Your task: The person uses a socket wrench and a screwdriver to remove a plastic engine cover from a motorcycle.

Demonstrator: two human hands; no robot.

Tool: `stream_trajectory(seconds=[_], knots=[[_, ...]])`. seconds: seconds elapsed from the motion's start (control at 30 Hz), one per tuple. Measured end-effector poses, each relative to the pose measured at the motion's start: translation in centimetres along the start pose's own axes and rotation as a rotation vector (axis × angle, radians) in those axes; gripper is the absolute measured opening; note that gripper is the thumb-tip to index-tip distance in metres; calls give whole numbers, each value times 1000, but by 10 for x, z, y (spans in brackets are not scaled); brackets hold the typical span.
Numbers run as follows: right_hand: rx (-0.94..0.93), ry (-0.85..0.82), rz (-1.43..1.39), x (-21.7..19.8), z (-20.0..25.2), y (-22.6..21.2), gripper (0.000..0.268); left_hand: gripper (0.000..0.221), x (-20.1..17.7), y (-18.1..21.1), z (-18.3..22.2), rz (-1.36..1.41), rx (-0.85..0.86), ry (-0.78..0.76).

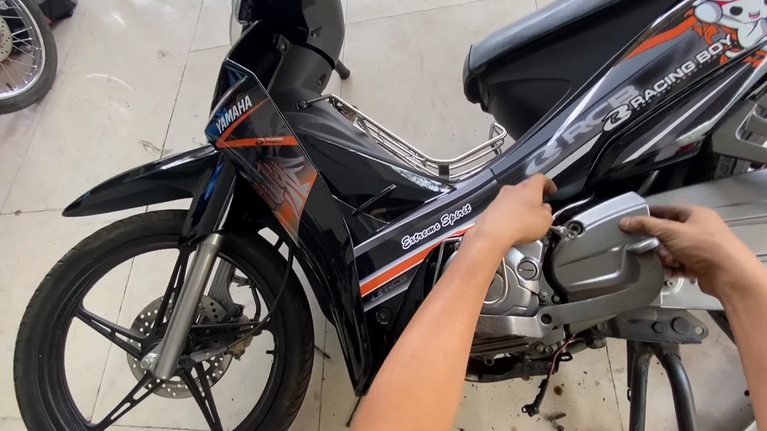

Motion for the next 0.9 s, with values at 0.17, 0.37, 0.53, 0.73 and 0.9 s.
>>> stream_trajectory(seconds=[0.17, 0.37, 0.53, 0.73, 0.9], knots=[[42, -49, 65, 0, 10, -6, 43, 53, 18, -16, -40, -95, 8, -115], [32, -59, 96, 2, 1, -4, 36, 39, 13, -23, -44, 36, -84, -37], [27, 12, 154, -3, 8, -12, 55, 49, 13, -23, -43, 34, -33, -18], [11, 6, 211, 1, 9, -24, 41, 59, 1, -7, -7, 42, 8, -24], [-115, 80, 489, -4, -6, -17, 45, 64, 2, -11, -3, 5, 114, -77]])
Point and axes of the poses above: each hand's wrist, its own z-axis away from the middle knuckle, its own x-axis out of the palm, y = z × x, the point moved 7 cm from there along -z, towards the middle knuckle, and after that the axes turned 15 degrees about z, right-handed, at the moved point
